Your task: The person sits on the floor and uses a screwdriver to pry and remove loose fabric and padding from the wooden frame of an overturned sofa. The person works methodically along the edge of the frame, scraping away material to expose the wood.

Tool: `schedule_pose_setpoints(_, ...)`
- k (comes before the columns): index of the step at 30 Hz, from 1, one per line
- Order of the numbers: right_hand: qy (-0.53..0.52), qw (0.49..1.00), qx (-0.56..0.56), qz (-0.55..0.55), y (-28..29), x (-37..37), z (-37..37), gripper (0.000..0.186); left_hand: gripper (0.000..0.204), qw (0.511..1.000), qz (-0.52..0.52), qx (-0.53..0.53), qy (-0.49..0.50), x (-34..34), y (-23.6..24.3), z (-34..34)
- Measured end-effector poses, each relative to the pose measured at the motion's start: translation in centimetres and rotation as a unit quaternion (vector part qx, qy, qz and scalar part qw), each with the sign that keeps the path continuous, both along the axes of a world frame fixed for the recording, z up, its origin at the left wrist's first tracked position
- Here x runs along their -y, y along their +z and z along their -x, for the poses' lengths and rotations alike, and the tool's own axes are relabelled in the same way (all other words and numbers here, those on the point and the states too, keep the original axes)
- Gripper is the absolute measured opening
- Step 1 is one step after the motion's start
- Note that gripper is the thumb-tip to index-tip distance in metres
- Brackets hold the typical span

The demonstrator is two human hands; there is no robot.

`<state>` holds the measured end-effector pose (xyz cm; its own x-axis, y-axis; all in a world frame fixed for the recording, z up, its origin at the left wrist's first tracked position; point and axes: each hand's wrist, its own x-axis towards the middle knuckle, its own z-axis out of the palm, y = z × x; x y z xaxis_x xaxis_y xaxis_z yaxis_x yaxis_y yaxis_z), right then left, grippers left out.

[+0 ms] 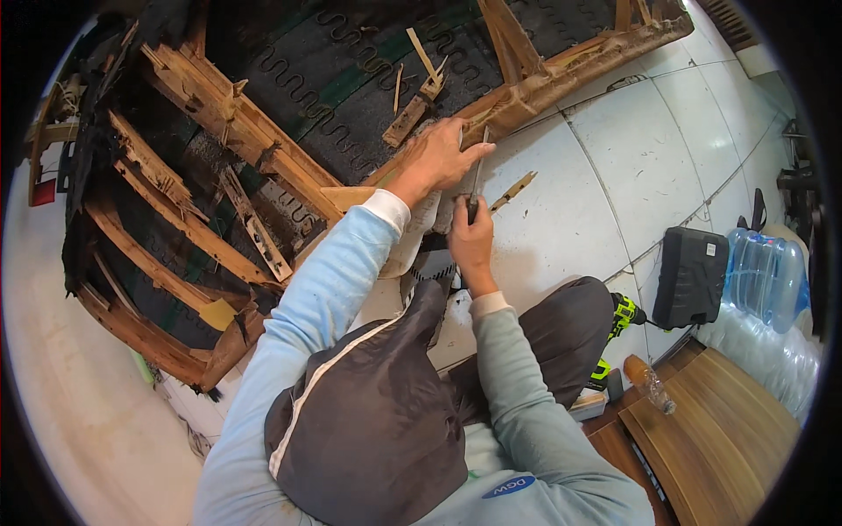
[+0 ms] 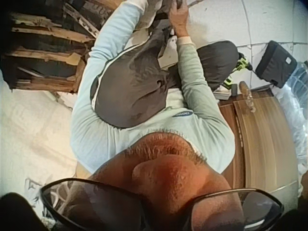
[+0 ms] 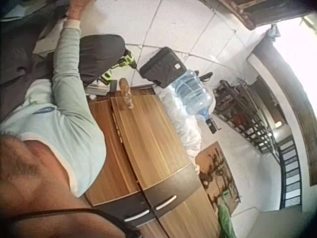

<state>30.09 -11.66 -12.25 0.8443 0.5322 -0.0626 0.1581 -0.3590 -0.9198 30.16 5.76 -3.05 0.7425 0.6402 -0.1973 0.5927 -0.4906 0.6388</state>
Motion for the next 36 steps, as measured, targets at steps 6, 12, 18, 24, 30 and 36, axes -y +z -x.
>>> schedule_pose_setpoints(6,-0.046,0.969,0.205,0.128,-3.5,0.3,-3.1,0.025,0.084,1.0,0.002,-0.005,0.013,0.4,0.2,-0.7)
schedule_pose_setpoints(12,0.13,0.964,-0.202,-0.117,-0.1,2.6,-3.2,0.032,0.085,1.0,0.008,0.005,0.012,-0.1,-0.1,0.0)
schedule_pose_setpoints(18,0.033,0.999,0.035,-0.014,1.0,1.9,-3.2,0.025,0.088,1.0,0.014,0.004,0.0,-0.3,-0.2,-0.3)
schedule_pose_setpoints(24,0.018,0.996,0.092,-0.001,-0.3,2.1,-3.8,0.028,0.088,1.0,0.015,0.024,-0.002,-0.1,0.0,0.0)
schedule_pose_setpoints(30,0.061,0.894,-0.382,-0.225,2.9,3.7,-2.8,0.025,0.091,0.999,0.033,0.035,0.005,-0.3,0.1,0.5)
schedule_pose_setpoints(36,0.131,0.548,-0.7,-0.438,3.2,4.4,-3.0,0.038,0.09,0.998,0.023,0.058,0.01,0.1,-0.2,0.7)
